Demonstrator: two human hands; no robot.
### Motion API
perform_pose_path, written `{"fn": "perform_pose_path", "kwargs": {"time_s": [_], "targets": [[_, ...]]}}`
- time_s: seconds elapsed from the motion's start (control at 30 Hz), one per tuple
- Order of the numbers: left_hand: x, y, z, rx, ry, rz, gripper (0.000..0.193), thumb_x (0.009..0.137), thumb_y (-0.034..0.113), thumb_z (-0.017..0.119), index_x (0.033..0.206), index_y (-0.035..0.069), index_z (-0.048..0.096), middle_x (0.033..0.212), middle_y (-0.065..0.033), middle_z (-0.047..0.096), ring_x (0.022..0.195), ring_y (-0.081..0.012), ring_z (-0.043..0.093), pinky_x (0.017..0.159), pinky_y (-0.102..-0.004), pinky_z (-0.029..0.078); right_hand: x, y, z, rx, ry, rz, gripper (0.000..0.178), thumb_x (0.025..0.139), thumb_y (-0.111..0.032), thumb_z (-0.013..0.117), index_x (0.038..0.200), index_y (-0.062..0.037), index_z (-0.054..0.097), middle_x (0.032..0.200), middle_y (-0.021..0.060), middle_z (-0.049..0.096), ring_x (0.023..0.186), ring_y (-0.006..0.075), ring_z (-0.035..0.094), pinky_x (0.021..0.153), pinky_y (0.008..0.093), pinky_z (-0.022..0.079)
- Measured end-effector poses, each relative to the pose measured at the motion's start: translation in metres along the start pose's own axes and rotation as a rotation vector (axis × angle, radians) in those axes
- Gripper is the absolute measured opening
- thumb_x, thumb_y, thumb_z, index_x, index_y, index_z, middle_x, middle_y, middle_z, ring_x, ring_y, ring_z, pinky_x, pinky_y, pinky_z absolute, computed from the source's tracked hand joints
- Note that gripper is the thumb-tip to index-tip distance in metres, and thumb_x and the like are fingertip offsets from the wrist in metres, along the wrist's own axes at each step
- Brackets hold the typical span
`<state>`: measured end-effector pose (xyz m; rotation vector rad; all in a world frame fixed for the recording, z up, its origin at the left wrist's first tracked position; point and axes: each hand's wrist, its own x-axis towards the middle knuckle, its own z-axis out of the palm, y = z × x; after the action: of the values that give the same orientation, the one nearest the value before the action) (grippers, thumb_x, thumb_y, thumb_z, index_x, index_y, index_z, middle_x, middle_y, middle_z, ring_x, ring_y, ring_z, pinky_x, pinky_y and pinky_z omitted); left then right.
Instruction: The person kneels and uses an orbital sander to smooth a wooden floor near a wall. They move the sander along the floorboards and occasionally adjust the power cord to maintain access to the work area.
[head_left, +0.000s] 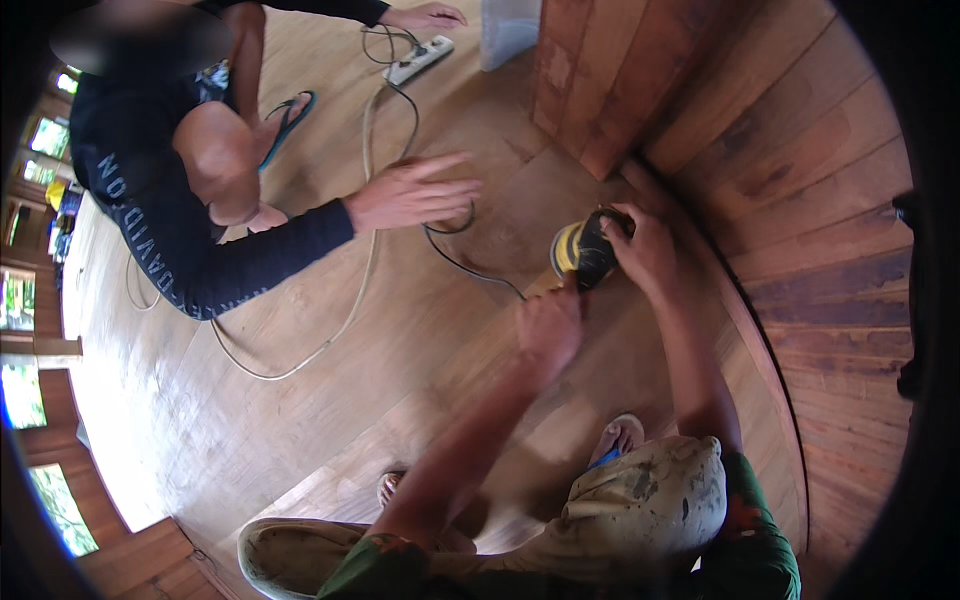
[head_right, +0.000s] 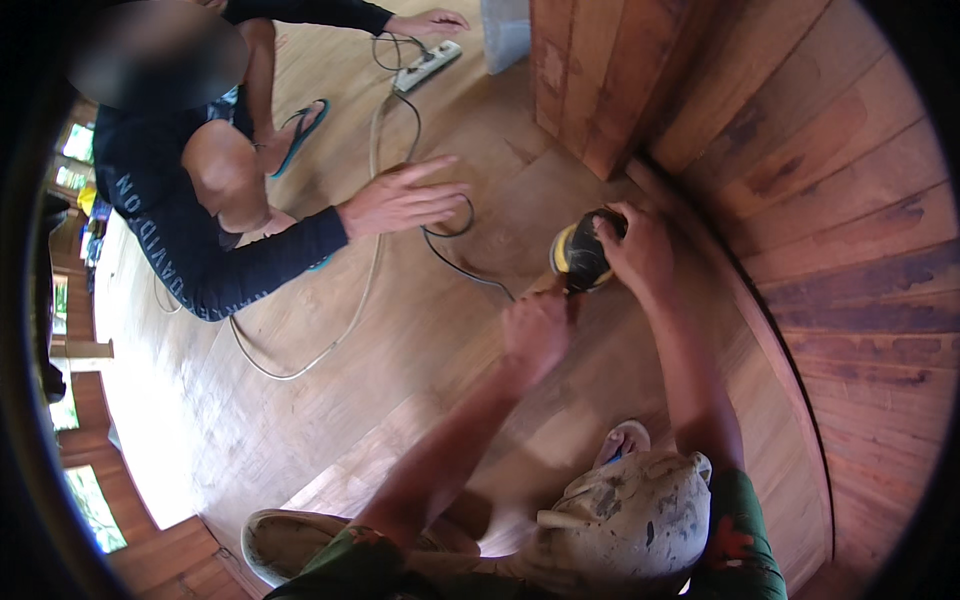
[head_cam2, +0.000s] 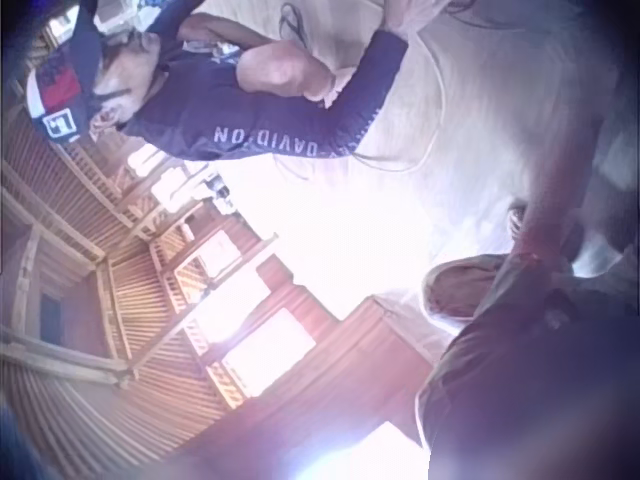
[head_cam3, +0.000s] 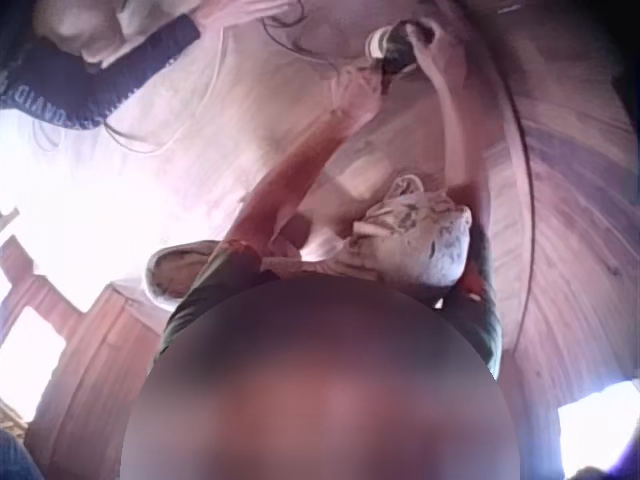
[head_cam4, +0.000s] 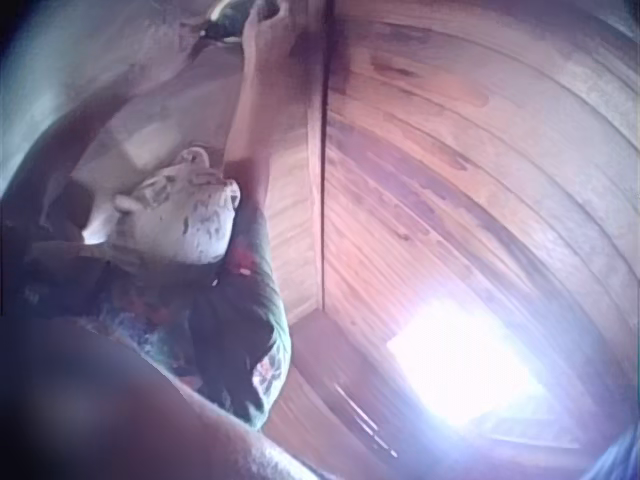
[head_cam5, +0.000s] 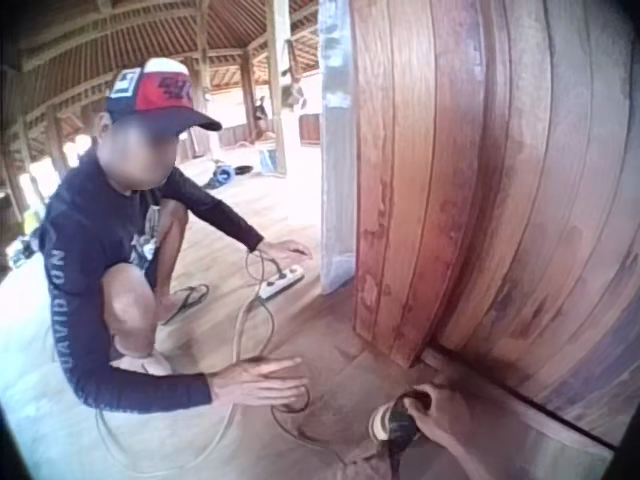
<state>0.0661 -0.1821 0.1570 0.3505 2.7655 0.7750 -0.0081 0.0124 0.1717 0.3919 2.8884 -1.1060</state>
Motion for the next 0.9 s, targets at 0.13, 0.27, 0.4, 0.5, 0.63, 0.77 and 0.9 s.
{"fn": "perform_pose_path", "kwargs": {"time_s": [0.13, 0.27, 0.4, 0.5, 0.63, 0.77, 0.9], "targets": [[-0.003, 0.038, 0.027, -0.029, 0.032, -0.003, 0.036, 0.109, 0.035, 0.061, 0.121, 0.001, 0.067, 0.086, -0.0242, 0.078, 0.078, -0.0428, 0.079, 0.068, -0.0571, 0.061, -0.026, -0.023, 0.014, -0.375, 0.070, 0.050, 0.096, 0.085, -0.057, 0.091, 0.158, -0.0077, 0.053, 0.148, 0.0224, 0.063, 0.134, 0.0415, 0.065, 0.107, 0.0516, 0.057], [-0.005, 0.060, 0.045, -0.112, -0.065, 0.013, 0.035, 0.105, 0.035, 0.067, 0.118, 0.002, 0.069, 0.091, -0.0238, 0.079, 0.083, -0.0438, 0.079, 0.075, -0.0570, 0.060, -0.025, -0.012, 0.022, -0.414, 0.188, -0.072, 0.093, 0.084, -0.045, 0.092, 0.160, -0.0124, 0.049, 0.147, 0.0175, 0.060, 0.132, 0.0405, 0.063, 0.104, 0.0511, 0.059], [-0.009, 0.040, 0.045, 0.022, -0.124, 0.321, 0.036, 0.104, 0.039, 0.070, 0.112, 0.004, 0.072, 0.093, -0.0204, 0.079, 0.090, -0.0414, 0.079, 0.087, -0.0551, 0.059, -0.022, 0.015, 0.014, -0.384, 0.164, -0.151, 0.088, 0.087, -0.033, 0.088, 0.163, -0.0130, 0.047, 0.145, 0.0190, 0.060, 0.134, 0.0414, 0.061, 0.111, 0.0501, 0.055], [-0.003, -0.026, 0.021, 0.172, -0.247, 0.420, 0.037, 0.101, 0.042, 0.075, 0.107, 0.006, 0.074, 0.094, -0.0174, 0.079, 0.098, -0.0387, 0.078, 0.098, -0.0539, 0.055, -0.019, 0.025, 0.007, -0.389, 0.130, -0.148, 0.084, 0.088, -0.027, 0.087, 0.163, -0.0163, 0.049, 0.145, 0.0191, 0.060, 0.134, 0.0413, 0.060, 0.112, 0.0507, 0.054], [0.012, -0.144, -0.042, 0.608, -0.448, 0.261, 0.022, 0.089, 0.024, 0.080, 0.106, 0.010, 0.077, 0.102, -0.0152, 0.080, 0.104, -0.0353, 0.076, 0.121, -0.0559, 0.044, -0.005, 0.041, -0.001, -0.385, 0.178, -0.243, 0.081, 0.089, -0.029, 0.086, 0.160, -0.0169, 0.052, 0.145, 0.0205, 0.058, 0.132, 0.0431, 0.061, 0.109, 0.0502, 0.056], [-0.018, -0.217, -0.116, 0.705, -0.379, 0.371, 0.021, 0.095, 0.022, 0.079, 0.114, 0.014, 0.077, 0.108, -0.0096, 0.078, 0.119, -0.0274, 0.072, 0.134, -0.0491, 0.035, 0.007, 0.049, -0.002, -0.390, 0.330, -0.337, 0.076, 0.088, -0.027, 0.087, 0.157, -0.0157, 0.056, 0.145, 0.0203, 0.059, 0.134, 0.0436, 0.060, 0.114, 0.0500, 0.052], [-0.020, -0.230, -0.172, 0.802, -0.239, 0.515, 0.016, 0.094, 0.017, 0.074, 0.109, 0.011, 0.079, 0.120, -0.0153, 0.076, 0.140, -0.0325, 0.063, 0.132, -0.0494, 0.038, 0.015, 0.050, 0.001, -0.273, 0.342, -0.280, 0.081, 0.086, -0.023, 0.089, 0.158, -0.0110, 0.053, 0.151, 0.0232, 0.056, 0.140, 0.0431, 0.056, 0.119, 0.0500, 0.048]]}}
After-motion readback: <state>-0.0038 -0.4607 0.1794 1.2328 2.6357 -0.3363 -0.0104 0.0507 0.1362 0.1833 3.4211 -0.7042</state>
